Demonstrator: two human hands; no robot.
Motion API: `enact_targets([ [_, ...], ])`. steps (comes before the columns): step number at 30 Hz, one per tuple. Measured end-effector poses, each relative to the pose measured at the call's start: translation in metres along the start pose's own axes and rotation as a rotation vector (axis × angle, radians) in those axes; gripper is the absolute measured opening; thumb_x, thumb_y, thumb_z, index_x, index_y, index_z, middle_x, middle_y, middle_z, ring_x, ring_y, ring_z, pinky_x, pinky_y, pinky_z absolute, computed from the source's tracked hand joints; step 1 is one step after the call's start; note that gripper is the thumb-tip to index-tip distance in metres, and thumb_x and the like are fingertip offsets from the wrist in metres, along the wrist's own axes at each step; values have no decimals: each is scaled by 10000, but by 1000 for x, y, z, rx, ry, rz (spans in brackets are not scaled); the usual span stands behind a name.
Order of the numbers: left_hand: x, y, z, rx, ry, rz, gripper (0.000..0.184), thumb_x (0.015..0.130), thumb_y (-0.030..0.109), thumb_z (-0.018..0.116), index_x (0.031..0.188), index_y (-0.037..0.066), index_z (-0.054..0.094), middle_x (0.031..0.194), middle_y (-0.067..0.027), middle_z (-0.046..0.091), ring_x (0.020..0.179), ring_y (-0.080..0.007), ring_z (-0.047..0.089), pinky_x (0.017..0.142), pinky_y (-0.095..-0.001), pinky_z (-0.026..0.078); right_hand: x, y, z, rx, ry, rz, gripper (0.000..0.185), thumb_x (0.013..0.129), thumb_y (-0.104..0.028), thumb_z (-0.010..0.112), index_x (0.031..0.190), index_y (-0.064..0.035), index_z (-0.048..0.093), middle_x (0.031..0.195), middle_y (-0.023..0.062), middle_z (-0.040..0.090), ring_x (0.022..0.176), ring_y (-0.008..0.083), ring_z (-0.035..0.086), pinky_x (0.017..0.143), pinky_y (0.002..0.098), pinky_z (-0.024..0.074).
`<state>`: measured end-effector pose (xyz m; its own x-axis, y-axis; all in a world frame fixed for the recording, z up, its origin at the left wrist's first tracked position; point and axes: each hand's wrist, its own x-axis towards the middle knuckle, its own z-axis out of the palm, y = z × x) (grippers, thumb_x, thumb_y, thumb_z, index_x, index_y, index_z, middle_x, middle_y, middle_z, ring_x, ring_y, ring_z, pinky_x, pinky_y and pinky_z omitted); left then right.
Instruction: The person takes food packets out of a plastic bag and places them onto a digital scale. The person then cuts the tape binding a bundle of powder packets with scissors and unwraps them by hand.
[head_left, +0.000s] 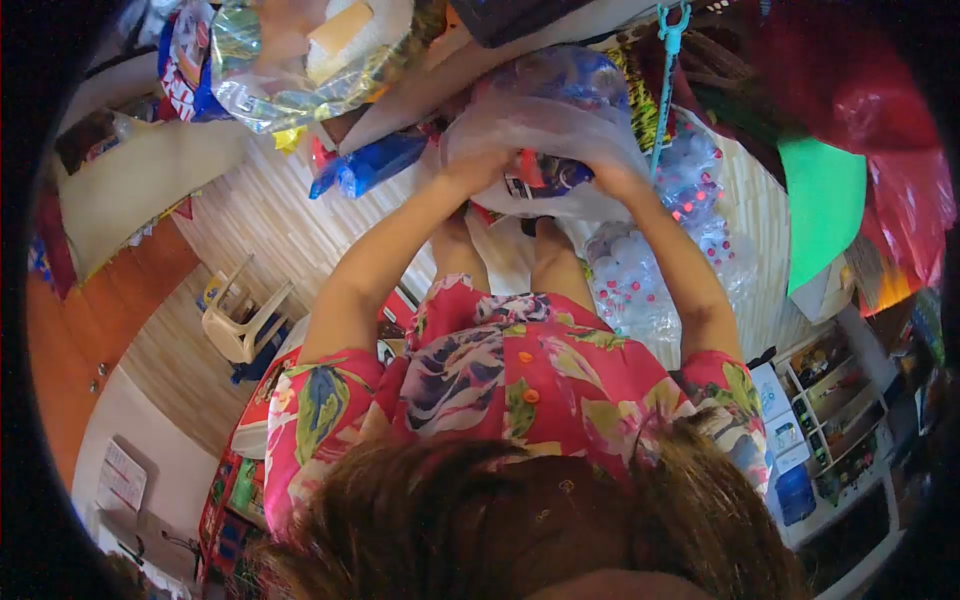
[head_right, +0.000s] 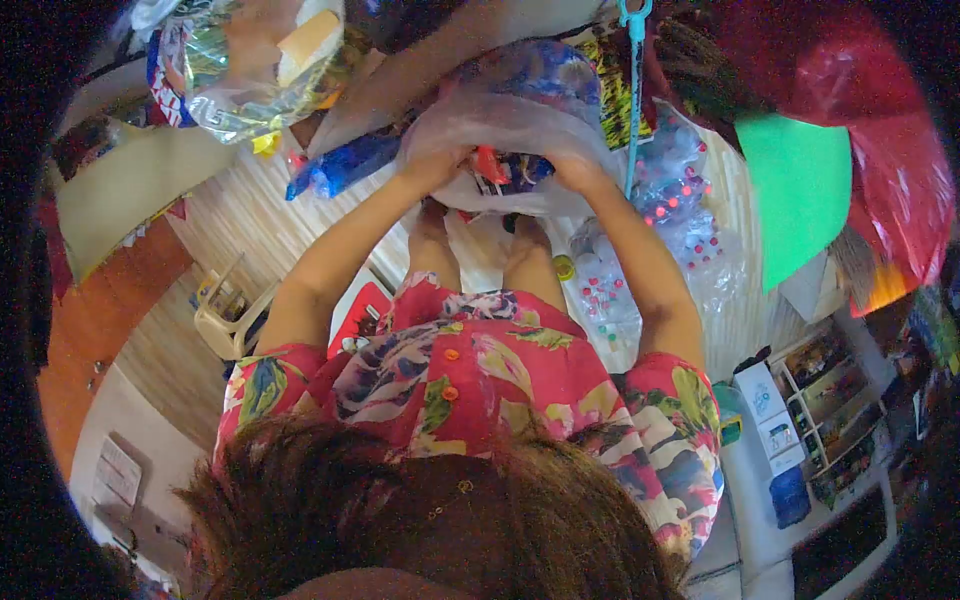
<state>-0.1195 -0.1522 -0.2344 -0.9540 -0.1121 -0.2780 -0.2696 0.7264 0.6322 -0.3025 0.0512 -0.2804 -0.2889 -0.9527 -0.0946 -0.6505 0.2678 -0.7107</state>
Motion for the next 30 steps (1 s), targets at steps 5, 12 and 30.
enact_targets([
  [5,-32,73,-71,-530,110,-152,516,634,88,726,1106,13,533,1032,-133,614,947,-237,597,835,-328,456,-30,-91,-114,174,-170,232,431,631,-110,733,1033,-39,597,1073,157,578,1021,268,533,872,347,418],
  [12,-70,130,-211,-1323,-4,-205,556,692,113,725,1183,28,479,1067,-55,586,987,-153,565,913,-302,408,-30,-176,-215,1123,178,353,478,591,-127,726,1023,10,576,910,74,638,843,182,611,802,307,465],
  [30,-90,110,-349,-1611,344,33,406,759,67,648,1137,26,507,1002,-65,616,872,-166,617,782,-327,513,288,-252,-391,1469,822,136,344,737,-76,662,1034,46,540,979,163,625,834,264,638,755,400,526],
])
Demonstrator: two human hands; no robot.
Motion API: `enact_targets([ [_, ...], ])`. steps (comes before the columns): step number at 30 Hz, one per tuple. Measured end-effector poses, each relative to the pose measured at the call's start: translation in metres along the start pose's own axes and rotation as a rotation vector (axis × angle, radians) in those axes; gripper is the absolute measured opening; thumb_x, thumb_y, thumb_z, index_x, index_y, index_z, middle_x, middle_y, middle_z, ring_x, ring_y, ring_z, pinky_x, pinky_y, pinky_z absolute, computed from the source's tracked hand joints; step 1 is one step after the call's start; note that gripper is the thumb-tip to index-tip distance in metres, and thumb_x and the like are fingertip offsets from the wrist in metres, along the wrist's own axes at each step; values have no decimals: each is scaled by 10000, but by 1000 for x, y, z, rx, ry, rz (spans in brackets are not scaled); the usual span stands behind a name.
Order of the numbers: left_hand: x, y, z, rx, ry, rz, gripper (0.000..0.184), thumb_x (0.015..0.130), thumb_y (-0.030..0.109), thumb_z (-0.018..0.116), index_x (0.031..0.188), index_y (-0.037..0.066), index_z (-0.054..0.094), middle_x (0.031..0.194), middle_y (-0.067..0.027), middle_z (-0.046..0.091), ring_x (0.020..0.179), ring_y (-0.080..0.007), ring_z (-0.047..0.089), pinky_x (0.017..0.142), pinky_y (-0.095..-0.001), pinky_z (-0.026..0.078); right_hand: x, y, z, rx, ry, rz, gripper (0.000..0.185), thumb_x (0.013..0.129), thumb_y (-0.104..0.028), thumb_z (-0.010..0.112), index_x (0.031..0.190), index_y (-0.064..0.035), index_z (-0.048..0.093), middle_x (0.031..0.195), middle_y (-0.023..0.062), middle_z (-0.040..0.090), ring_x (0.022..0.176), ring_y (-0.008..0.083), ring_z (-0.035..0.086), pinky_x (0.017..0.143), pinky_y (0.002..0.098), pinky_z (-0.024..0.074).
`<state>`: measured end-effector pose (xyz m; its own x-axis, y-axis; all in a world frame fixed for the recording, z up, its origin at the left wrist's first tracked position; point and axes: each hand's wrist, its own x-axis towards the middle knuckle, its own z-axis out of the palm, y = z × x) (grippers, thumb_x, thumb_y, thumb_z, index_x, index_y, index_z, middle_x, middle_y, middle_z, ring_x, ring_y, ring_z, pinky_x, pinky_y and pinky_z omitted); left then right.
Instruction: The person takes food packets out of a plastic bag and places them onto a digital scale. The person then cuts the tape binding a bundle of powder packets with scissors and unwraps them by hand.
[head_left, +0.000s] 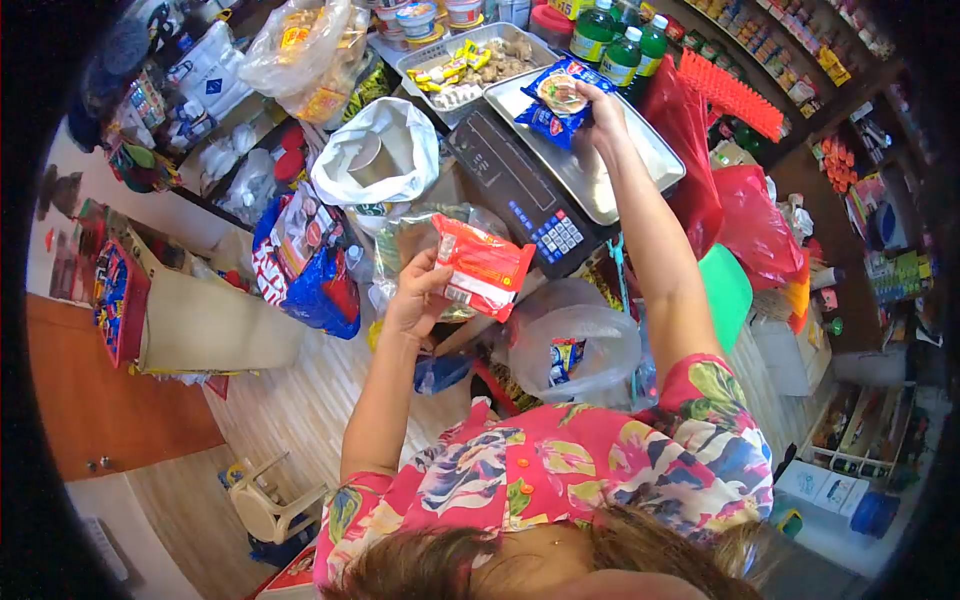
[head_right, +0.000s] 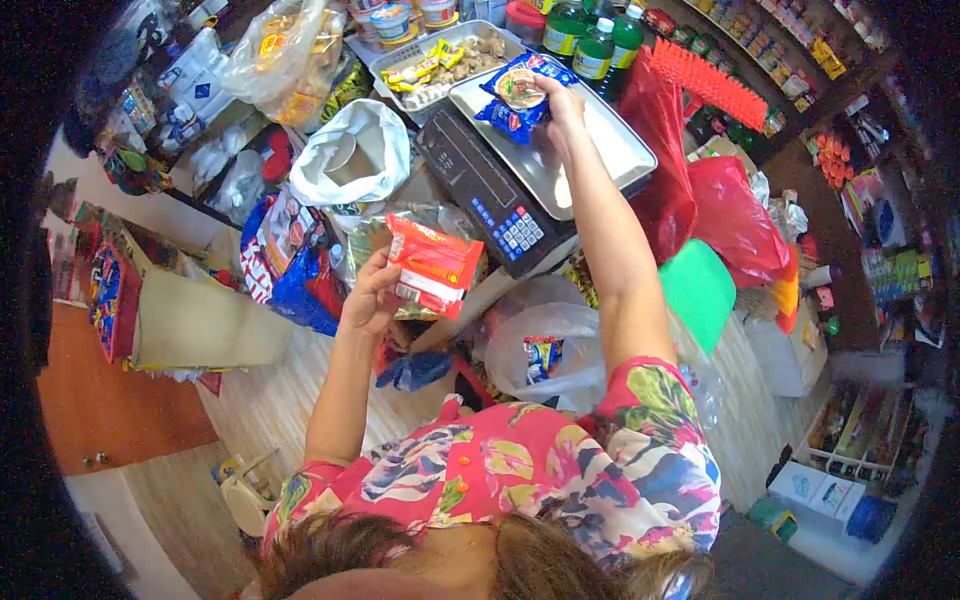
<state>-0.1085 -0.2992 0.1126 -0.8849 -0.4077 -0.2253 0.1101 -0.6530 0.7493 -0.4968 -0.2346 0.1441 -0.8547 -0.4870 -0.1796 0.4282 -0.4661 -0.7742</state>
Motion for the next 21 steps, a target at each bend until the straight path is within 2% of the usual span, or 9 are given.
enact_targets([
  [2,0,4,-17,-27,38,-34,380,767,67,641,1123,35,513,1004,-64,614,872,-165,617,759,-327,523,9,12,18,-129,104,-65,341,690,-45,692,987,47,552,904,143,630,768,238,635,691,374,525],
  [3,-3,6,-25,-43,62,-55,367,771,66,637,1116,39,515,1005,-63,613,872,-164,617,748,-328,528,21,19,19,-226,124,-52,391,738,-193,682,1049,-4,538,948,123,634,784,235,632,658,487,494],
  [7,-7,32,-32,20,30,-34,363,779,72,621,1125,40,516,1024,-65,608,902,-166,608,773,-333,525,25,13,24,-442,295,82,424,737,-228,690,1064,-18,521,935,157,597,825,281,586,713,535,467],
  [9,0,40,-33,5,-24,-18,367,766,43,596,1122,13,514,1033,-77,604,939,-180,598,861,-354,486,31,14,21,-522,311,105,420,738,-247,685,1055,-22,528,973,167,578,866,283,561,743,530,463],
  [13,21,41,-26,-72,-112,16,366,754,37,605,1099,-37,506,1037,-113,596,933,-208,599,865,-357,480,19,-2,36,-688,177,258,489,702,-248,696,1095,-11,527,1146,161,517,1017,297,519,807,522,462],
  [15,27,39,-20,-87,-89,-7,351,756,26,614,1084,-44,508,1022,-120,595,919,-212,602,861,-353,483,-2,-6,47,-795,202,111,558,669,-228,707,1117,34,502,1090,185,555,960,312,572,806,544,459],
  [19,50,31,-6,-68,-51,-1,309,762,9,621,1055,-28,527,994,-106,601,897,-196,607,840,-345,494,17,-12,37,-888,121,175,744,594,-227,734,1212,49,425,1202,226,485,1058,350,521,830,562,442],
  [20,52,30,2,-61,-29,-4,305,761,9,625,1049,-25,531,989,-103,603,891,-192,608,836,-342,495,17,-11,34,-982,171,72,747,632,-262,723,1241,32,405,1321,221,369,1185,362,401,871,611,396],
  [21,54,29,7,-52,-4,-8,302,759,9,629,1043,-21,534,984,-101,604,885,-188,609,833,-340,497,24,-3,24,-1183,254,-205,861,616,-291,744,1300,33,335,1330,229,364,1201,354,393,911,568,384],
])
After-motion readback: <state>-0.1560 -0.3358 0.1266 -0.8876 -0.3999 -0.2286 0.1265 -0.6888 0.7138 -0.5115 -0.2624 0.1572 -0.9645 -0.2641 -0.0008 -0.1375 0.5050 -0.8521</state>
